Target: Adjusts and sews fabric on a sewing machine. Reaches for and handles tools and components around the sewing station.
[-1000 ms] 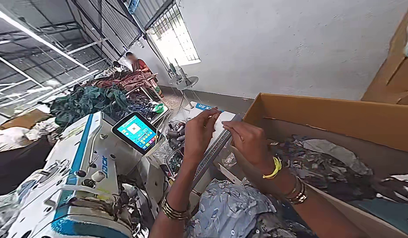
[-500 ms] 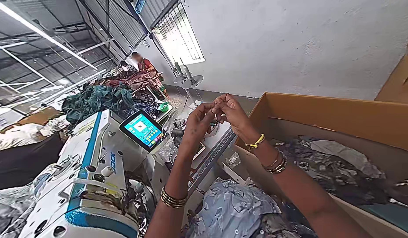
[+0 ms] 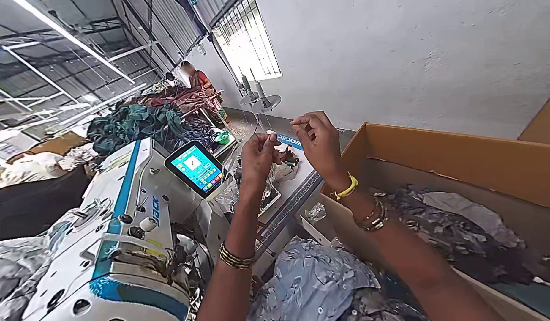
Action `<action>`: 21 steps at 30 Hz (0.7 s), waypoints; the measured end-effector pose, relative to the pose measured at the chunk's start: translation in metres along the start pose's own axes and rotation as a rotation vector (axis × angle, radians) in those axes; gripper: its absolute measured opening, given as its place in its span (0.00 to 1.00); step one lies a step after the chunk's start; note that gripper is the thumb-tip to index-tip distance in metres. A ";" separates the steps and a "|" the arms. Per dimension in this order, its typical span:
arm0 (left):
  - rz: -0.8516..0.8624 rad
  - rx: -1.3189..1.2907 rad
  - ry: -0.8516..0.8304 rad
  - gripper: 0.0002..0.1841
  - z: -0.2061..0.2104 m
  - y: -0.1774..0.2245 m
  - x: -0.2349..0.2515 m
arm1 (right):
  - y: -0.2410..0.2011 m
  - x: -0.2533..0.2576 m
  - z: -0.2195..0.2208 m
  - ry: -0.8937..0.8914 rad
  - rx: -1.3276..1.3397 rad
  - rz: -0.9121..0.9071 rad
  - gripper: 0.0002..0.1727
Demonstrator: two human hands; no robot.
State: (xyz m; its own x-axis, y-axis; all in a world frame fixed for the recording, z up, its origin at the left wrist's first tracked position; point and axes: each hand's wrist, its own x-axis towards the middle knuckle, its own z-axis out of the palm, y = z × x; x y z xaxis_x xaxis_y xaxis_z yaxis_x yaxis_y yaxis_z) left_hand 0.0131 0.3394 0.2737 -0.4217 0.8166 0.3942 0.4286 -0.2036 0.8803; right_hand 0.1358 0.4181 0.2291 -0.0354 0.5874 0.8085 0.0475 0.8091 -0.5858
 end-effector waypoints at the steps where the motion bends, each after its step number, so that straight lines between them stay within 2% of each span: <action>1: -0.036 -0.060 0.000 0.07 -0.002 0.001 0.001 | -0.001 -0.003 0.004 0.033 -0.013 -0.059 0.08; 3: -0.064 -0.107 -0.003 0.07 -0.004 0.001 0.002 | -0.004 -0.009 0.011 0.047 -0.051 -0.106 0.07; 8: -0.049 -0.102 -0.032 0.07 -0.003 0.001 0.000 | -0.003 -0.012 0.024 0.011 -0.088 -0.093 0.09; 10: 0.045 0.094 -0.026 0.10 -0.007 -0.003 -0.001 | -0.001 -0.012 0.025 0.028 -0.092 -0.112 0.06; 13: 0.245 0.514 0.172 0.15 -0.017 -0.012 -0.001 | 0.001 -0.012 0.015 0.048 -0.114 -0.090 0.04; 16: 0.291 0.553 0.316 0.11 -0.026 -0.019 -0.003 | 0.005 -0.014 0.005 0.077 -0.136 -0.047 0.04; 18: 0.331 0.594 0.337 0.10 -0.026 -0.021 -0.003 | 0.006 -0.018 0.005 0.061 -0.134 -0.033 0.05; 19: 0.351 0.629 0.318 0.12 -0.027 -0.022 -0.006 | 0.007 -0.022 0.004 0.041 -0.142 -0.016 0.05; 21: 0.319 0.691 0.220 0.23 -0.028 -0.022 -0.018 | 0.010 -0.028 -0.004 -0.026 -0.224 0.053 0.07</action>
State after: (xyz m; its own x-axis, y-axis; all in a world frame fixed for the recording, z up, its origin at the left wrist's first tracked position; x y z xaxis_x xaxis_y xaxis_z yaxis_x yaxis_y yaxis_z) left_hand -0.0109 0.3138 0.2546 -0.3123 0.6349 0.7067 0.9240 0.0303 0.3812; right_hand 0.1417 0.4096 0.2004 -0.0530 0.6317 0.7734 0.2700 0.7547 -0.5980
